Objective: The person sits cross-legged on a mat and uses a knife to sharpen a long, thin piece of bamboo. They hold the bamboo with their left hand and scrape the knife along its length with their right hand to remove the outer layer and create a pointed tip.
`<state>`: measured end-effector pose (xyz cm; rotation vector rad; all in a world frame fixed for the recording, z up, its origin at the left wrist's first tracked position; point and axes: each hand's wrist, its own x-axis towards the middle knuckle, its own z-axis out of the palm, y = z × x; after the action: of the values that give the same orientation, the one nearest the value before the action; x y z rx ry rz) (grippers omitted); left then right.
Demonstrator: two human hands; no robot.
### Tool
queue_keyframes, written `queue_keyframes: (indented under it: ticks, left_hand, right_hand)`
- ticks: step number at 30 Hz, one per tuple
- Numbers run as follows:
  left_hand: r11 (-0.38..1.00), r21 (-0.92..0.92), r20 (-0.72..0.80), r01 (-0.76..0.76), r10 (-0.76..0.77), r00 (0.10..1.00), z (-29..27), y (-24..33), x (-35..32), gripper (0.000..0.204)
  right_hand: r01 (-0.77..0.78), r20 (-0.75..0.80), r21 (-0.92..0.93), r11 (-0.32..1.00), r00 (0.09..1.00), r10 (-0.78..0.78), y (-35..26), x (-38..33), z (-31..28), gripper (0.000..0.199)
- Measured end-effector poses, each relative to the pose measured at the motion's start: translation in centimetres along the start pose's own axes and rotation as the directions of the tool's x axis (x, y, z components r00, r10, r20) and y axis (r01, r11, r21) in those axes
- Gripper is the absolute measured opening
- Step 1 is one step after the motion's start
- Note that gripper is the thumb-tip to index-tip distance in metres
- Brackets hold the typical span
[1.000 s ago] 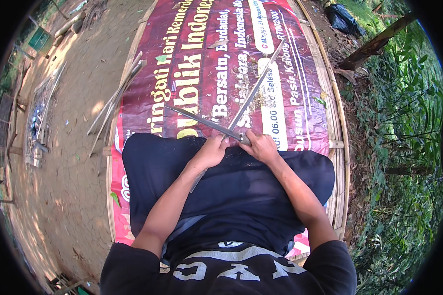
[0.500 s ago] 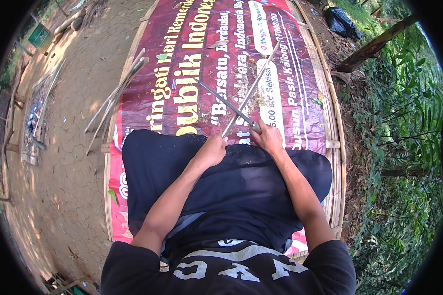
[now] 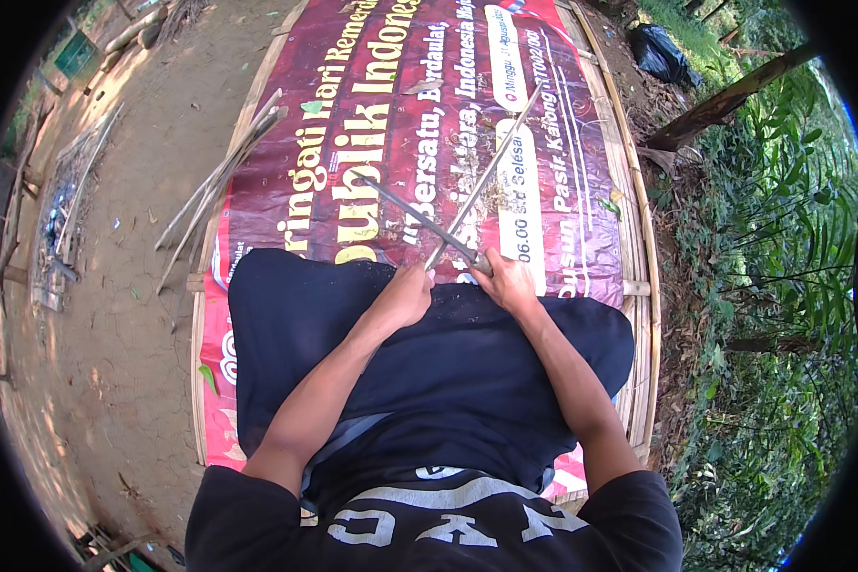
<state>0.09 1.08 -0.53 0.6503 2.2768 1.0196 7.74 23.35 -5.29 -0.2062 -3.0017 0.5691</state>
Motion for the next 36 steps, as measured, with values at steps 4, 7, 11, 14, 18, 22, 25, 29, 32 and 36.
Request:
queue_keyframes:
  ticks: [4, 7, 11, 14, 18, 22, 25, 29, 32, 36]
  left_hand:
    - [0.96, 0.008, -0.245, -0.28, 0.273, 0.93, 2.7, -3.5, 0.7, 0.028]
    - [0.995, -0.101, 0.002, 0.02, -0.02, 1.0, 0.6, -0.9, 0.1, 0.021]
    - [1.0, 0.023, -0.013, -0.021, 0.021, 1.0, 0.5, -0.1, 0.7, 0.018]
    - [0.984, 0.101, -0.141, -0.149, 0.163, 0.977, 2.0, -2.9, 1.4, 0.017]
    - [0.98, 0.114, -0.116, -0.163, 0.176, 0.978, 2.0, -2.7, 0.8, 0.019]
    - [0.999, 0.007, -0.052, 0.032, -0.032, 0.998, 1.6, -1.0, 0.6, 0.019]
    - [0.985, 0.171, -0.067, 0.023, -0.011, 0.998, 0.8, 0.3, -0.3, 0.019]
    - [0.974, 0.225, -0.096, -0.013, 0.036, 0.995, 1.1, 0.4, -0.6, 0.019]
    - [0.971, 0.233, -0.105, -0.057, 0.084, 0.991, 1.3, -0.2, -1.3, 0.018]
    - [0.969, 0.24, -0.128, -0.068, 0.101, 0.987, 1.2, 0.3, -0.9, 0.018]
  right_hand:
    - [0.208, 0.006, -0.001, 0.978, 0.978, -0.208, -1.5, -0.4, -0.2, 0.036]
    - [0.084, -0.077, 0.01, 0.996, 0.994, -0.083, 0.2, 0.4, 0.0, 0.034]
    - [0.085, -0.147, -0.003, 0.996, 0.986, -0.084, 0.6, 0.6, 0.7, 0.034]
    - [0.178, -0.057, -0.025, 0.984, 0.982, -0.179, -2.2, -0.2, -0.7, 0.037]
    - [0.241, -0.071, -0.027, 0.97, 0.968, -0.243, -1.1, 0.3, -0.2, 0.035]
    - [-0.053, -0.132, -0.001, 0.999, 0.99, 0.052, 0.6, 1.7, -1.0, 0.034]
    - [-0.011, -0.115, -0.015, 1.0, 0.993, 0.009, -0.2, 0.7, -0.9, 0.033]
    - [0.19, -0.031, -0.064, 0.98, 0.981, -0.192, -1.4, -0.7, -0.3, 0.036]
    - [0.15, -0.041, -0.033, 0.988, 0.988, -0.151, 0.1, 0.3, 0.0, 0.037]
    - [-0.009, -0.13, -0.075, 0.997, 0.991, -0.001, 1.7, 1.7, -0.8, 0.034]
